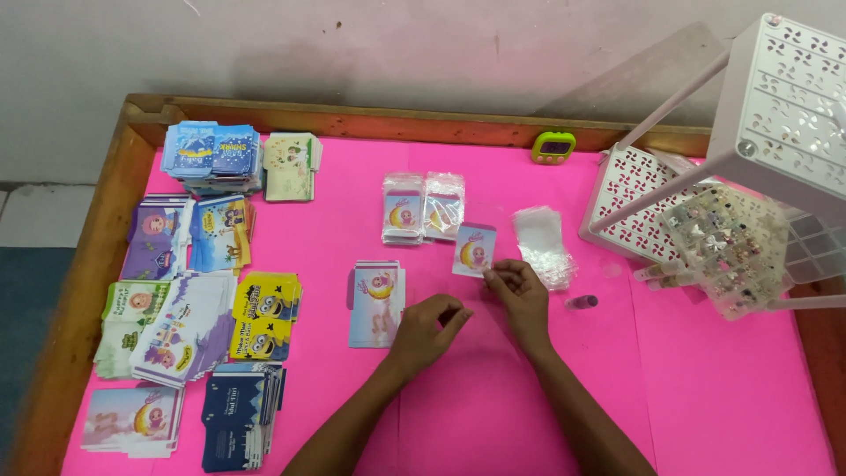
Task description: Packaging small illustrated cards into plastic sleeves and then into paper envelopes.
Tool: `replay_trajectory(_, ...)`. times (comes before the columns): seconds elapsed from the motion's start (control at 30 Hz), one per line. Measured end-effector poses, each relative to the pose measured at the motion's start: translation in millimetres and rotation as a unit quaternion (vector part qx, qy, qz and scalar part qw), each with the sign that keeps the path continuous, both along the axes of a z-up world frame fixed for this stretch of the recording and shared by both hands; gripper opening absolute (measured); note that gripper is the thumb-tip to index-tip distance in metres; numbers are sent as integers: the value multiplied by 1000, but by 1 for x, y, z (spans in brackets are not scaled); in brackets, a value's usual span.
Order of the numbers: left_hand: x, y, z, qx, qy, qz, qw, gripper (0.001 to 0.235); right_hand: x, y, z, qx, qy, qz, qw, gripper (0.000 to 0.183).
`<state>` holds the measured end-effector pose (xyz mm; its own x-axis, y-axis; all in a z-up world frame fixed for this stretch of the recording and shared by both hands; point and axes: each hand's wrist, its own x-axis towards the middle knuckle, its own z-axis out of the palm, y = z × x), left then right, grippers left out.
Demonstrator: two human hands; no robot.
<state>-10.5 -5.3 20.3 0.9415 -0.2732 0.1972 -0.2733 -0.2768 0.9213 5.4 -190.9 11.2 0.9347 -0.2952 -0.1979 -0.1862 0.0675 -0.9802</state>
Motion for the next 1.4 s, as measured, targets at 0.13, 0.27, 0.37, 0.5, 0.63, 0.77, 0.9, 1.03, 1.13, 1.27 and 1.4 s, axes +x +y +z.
replay_trajectory(0.13,-2,2,12,43,-77,-30,996,13,30,7,-2,-12,-4,19,1000,32)
replay_trajectory(0.27,-2,7,25,64,-141,-54,986,9,59,17,-8,-50,3,37,998,36)
replay_trajectory(0.37,-1,11,23,66,-159,-63,983,7,68,28,-5,-82,23,37,996,35)
replay_trajectory(0.5,0,12,23,62,-168,-73,981,8,74,30,-7,-109,38,35,993,35)
replay_trajectory(0.63,0,13,17,63,-174,-75,980,8,78,28,-13,-166,57,45,983,33)
replay_trajectory(0.77,1,15,22,81,-172,-68,979,7,75,30,-4,-231,52,59,970,29)
replay_trajectory(0.9,5,18,14,104,-184,-22,977,8,65,24,-3,-293,50,64,953,32)
replay_trajectory(1.03,26,36,-20,108,-174,41,978,9,28,12,-41,-284,50,73,955,32)
replay_trajectory(1.13,42,59,-28,163,-178,118,963,6,-9,6,-40,-284,-14,97,954,17)
replay_trajectory(1.27,53,92,-43,231,-225,161,933,21,-40,-9,-32,-265,-33,118,956,12)
replay_trajectory(1.4,49,109,-23,285,-124,117,943,46,-41,-18,-34,-242,-45,123,961,12)
